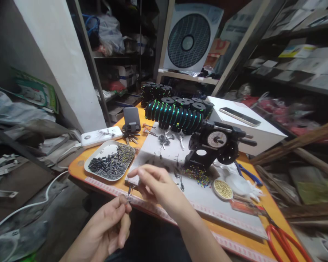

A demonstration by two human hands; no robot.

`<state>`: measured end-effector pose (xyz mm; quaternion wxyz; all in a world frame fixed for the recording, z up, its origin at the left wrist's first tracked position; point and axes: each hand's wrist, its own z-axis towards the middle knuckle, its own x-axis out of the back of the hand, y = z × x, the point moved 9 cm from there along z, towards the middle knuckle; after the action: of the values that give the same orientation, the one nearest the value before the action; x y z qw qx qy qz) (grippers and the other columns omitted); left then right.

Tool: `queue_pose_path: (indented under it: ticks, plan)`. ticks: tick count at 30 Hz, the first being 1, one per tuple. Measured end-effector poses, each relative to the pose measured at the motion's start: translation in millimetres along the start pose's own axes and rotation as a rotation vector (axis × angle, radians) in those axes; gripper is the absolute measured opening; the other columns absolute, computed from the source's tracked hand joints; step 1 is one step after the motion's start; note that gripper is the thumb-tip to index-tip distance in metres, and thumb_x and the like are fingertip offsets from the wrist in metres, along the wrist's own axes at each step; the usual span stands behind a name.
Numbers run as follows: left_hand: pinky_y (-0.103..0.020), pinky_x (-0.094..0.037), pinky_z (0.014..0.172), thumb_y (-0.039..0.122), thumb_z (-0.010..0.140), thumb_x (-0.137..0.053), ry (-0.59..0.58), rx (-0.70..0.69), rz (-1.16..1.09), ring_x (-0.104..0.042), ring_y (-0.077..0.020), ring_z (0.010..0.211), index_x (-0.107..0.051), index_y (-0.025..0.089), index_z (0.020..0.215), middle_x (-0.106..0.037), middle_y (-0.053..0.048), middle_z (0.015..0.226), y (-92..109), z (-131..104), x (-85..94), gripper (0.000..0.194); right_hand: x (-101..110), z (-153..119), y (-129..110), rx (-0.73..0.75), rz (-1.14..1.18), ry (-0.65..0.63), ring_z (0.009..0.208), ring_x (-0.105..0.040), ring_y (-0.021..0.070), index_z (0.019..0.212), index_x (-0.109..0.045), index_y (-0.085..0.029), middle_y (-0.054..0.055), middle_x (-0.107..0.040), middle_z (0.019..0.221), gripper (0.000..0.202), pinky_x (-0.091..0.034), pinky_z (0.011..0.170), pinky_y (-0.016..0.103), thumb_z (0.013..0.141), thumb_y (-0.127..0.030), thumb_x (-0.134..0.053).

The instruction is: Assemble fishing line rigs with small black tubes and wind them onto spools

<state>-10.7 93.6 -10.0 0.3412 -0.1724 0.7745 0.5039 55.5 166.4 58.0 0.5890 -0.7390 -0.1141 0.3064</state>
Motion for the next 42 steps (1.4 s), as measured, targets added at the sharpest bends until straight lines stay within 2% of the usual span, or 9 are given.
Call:
queue_pose_path:
  ticks: [3,5,10,13,19,24,29,34,42]
  plan:
    - [-0.017,-0.017,0.036,0.038,0.092,-0.057,-0.003,0.007,0.022,-0.033,-0.0043,0.033,-0.055,0.017,0.091,-0.055,0.004,0.044,4,-4,-0.7,0.021,-10,-9,13,0.027,-0.229,-0.102,0.067,-0.055,0.0081,0.1,-0.072,-0.017,0.002,-0.063,0.081,0.025,-0.045,0.059,0.017,0.088,-0.038,-0.066]
    - [-0.018,-0.017,0.036,0.037,0.092,-0.057,-0.008,0.003,0.022,-0.029,-0.0043,0.031,-0.055,0.017,0.099,-0.05,0.006,0.04,7,-4,-2.3,0.022,-13,-13,18,0.058,-0.3,-0.138,0.078,-0.058,0.0113,0.1,-0.071,-0.019,0.005,-0.064,0.094,0.022,-0.047,0.062,0.019,0.087,-0.036,-0.067]
    - [-0.017,-0.013,0.034,0.042,0.09,-0.058,-0.031,-0.032,0.125,-0.023,-0.003,0.027,-0.053,0.018,0.088,-0.045,0.009,0.036,5,-3,-4.5,0.025,-13,-19,27,0.035,-0.242,-0.123,0.056,-0.053,0.0065,0.09,-0.062,-0.018,0.001,-0.055,0.088,0.021,-0.04,0.036,0.013,0.086,-0.038,-0.067]
    - [-0.015,-0.01,0.034,0.042,0.092,-0.057,0.013,-0.108,0.182,-0.018,-0.002,0.028,-0.05,0.019,0.081,-0.042,0.011,0.035,8,-4,-1.0,0.027,-14,-24,30,0.049,-0.265,-0.082,0.054,-0.052,0.0059,0.089,-0.057,-0.019,0.0,-0.053,0.085,0.021,-0.045,0.041,0.015,0.091,-0.039,-0.06]
    - [-0.012,-0.014,0.032,0.041,0.09,-0.06,-0.028,-0.162,0.134,-0.015,-0.0014,0.026,-0.048,0.02,0.079,-0.035,0.014,0.033,12,-1,-6.9,0.027,-17,-30,39,0.114,-0.35,-0.041,0.051,-0.049,0.0056,0.095,-0.048,-0.021,-0.003,-0.049,0.076,0.02,-0.041,0.046,0.018,0.1,-0.04,-0.044]
    - [-0.01,-0.018,0.032,0.037,0.087,-0.064,-0.018,-0.175,0.031,-0.015,-0.0008,0.025,-0.045,0.021,0.077,-0.037,0.015,0.032,12,5,-8.0,0.027,-17,-28,46,0.095,-0.193,0.004,0.043,-0.046,0.004,0.094,-0.049,-0.02,-0.006,-0.049,0.067,0.022,-0.035,0.039,0.014,0.098,-0.042,-0.049]
    - [-0.009,-0.02,0.032,0.036,0.087,-0.064,-0.061,-0.194,0.007,-0.017,-0.001,0.025,-0.045,0.02,0.075,-0.037,0.015,0.032,12,4,-10.1,0.028,-21,-24,53,0.046,-0.008,-0.04,0.037,-0.046,0.0018,0.089,-0.05,-0.019,-0.007,-0.049,0.063,0.029,-0.032,0.035,0.011,0.093,-0.047,-0.056]
    - [-0.011,-0.017,0.033,0.039,0.092,-0.057,-0.033,-0.133,0.119,-0.02,-0.0017,0.026,-0.049,0.019,0.08,-0.043,0.012,0.034,5,0,-3.9,0.025,-17,-21,52,0.004,0.158,-0.026,0.044,-0.041,0.0028,0.091,-0.057,-0.019,-0.005,-0.049,0.067,0.027,-0.035,0.034,0.009,0.087,-0.044,-0.067]
    - [-0.009,-0.021,0.03,0.046,0.092,-0.056,-0.035,-0.084,0.193,-0.026,-0.001,0.028,-0.053,0.018,0.084,-0.051,0.008,0.041,0,-9,-5.8,0.029,-25,-19,49,-0.012,0.384,0.005,0.047,-0.034,0.0027,0.082,-0.057,-0.02,-0.004,-0.048,0.071,0.021,-0.025,0.033,0.007,0.085,-0.036,-0.07]
